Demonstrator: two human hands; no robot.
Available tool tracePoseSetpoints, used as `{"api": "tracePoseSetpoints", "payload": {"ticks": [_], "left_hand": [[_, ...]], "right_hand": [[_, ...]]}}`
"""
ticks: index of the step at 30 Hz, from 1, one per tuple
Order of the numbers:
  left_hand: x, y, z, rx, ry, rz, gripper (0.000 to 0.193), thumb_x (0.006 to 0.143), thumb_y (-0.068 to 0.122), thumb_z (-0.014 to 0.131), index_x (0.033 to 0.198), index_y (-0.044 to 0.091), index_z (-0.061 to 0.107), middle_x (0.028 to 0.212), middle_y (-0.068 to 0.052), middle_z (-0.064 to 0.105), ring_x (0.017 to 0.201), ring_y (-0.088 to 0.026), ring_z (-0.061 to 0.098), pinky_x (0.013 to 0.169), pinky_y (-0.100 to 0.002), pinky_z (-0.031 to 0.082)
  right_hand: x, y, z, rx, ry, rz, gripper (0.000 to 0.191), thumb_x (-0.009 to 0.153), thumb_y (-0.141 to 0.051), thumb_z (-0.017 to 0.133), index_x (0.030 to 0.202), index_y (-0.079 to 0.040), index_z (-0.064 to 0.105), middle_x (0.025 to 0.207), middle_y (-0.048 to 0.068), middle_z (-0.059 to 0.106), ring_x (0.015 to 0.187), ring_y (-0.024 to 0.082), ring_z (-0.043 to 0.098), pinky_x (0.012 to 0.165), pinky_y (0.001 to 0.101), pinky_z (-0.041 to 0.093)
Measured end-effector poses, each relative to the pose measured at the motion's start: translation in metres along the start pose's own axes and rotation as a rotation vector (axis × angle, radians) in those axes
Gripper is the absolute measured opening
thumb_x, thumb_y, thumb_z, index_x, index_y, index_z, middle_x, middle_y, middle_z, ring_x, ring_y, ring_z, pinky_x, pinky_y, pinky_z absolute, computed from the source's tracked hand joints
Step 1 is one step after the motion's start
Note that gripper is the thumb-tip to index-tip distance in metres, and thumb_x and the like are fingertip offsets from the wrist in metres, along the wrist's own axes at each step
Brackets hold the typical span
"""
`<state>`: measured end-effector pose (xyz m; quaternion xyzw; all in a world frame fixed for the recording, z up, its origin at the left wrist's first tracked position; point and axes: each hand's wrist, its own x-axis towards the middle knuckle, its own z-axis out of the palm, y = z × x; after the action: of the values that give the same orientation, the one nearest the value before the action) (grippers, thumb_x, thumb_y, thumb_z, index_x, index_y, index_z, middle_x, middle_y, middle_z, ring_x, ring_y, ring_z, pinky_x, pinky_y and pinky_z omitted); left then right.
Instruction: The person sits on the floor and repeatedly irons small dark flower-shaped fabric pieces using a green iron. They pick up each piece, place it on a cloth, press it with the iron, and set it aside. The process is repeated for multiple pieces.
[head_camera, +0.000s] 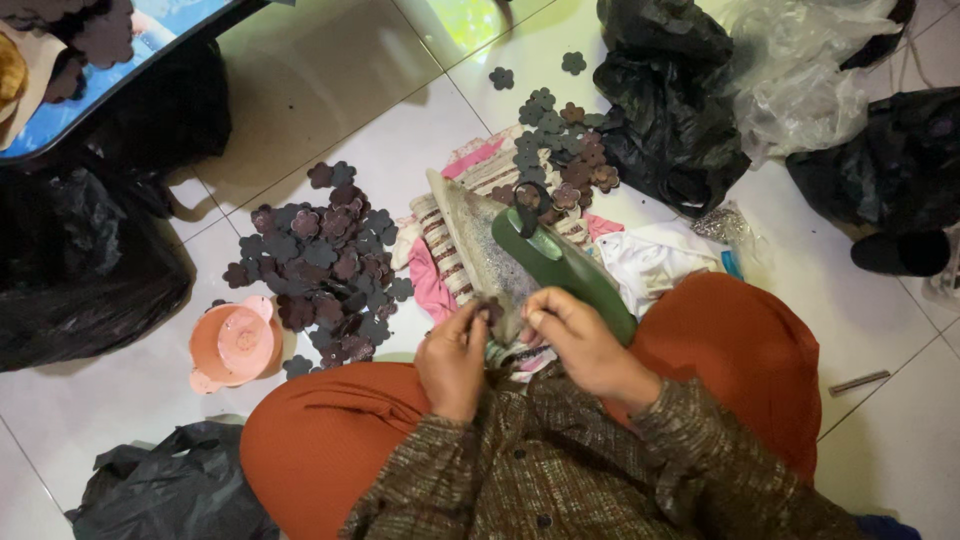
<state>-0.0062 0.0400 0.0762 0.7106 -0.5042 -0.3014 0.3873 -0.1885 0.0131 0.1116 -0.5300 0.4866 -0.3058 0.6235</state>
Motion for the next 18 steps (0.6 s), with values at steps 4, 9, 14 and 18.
{"api": "tracePoseSetpoints", "payload": {"ticks": [4,9,14,18], "left_hand": [[0.006,-0.010,0.007,-0.288,-0.011,-0.178,0.026,0.093,0.017,0.075,0.116,0.005,0.078,0.091,-0.003,0.080,0.076,-0.004,0.067,0.069,-0.023,0.054],[0.005,-0.027,0.021,-0.602,-0.082,-0.267,0.029,0.097,0.015,0.070,0.121,0.000,0.075,0.098,-0.001,0.077,0.083,-0.004,0.063,0.073,-0.022,0.053],[0.004,-0.029,0.027,-0.708,-0.145,-0.253,0.030,0.097,0.012,0.070,0.123,-0.002,0.074,0.104,-0.001,0.076,0.088,-0.004,0.065,0.078,-0.021,0.054],[0.004,-0.026,0.027,-0.691,-0.186,-0.285,0.029,0.096,0.011,0.070,0.122,-0.003,0.074,0.101,-0.003,0.077,0.086,-0.006,0.066,0.077,-0.021,0.055]], "right_hand": [[-0.006,-0.018,-0.021,-0.153,-0.075,-0.028,0.035,0.110,-0.018,0.053,0.083,-0.002,0.067,0.083,0.003,0.062,0.075,0.013,0.061,0.072,0.0298,0.054],[-0.010,-0.032,-0.016,-0.539,-0.044,0.119,0.017,0.085,-0.014,0.078,0.091,-0.003,0.067,0.083,0.005,0.069,0.074,0.011,0.065,0.066,0.0285,0.054],[0.012,-0.004,0.004,-0.155,0.107,0.078,0.019,0.091,-0.010,0.074,0.104,-0.002,0.062,0.097,0.007,0.073,0.086,0.008,0.069,0.076,0.0249,0.058],[0.026,0.023,0.002,0.149,0.110,0.030,0.020,0.093,-0.004,0.069,0.110,0.000,0.059,0.099,0.007,0.069,0.086,0.010,0.069,0.077,0.0275,0.060]]}}
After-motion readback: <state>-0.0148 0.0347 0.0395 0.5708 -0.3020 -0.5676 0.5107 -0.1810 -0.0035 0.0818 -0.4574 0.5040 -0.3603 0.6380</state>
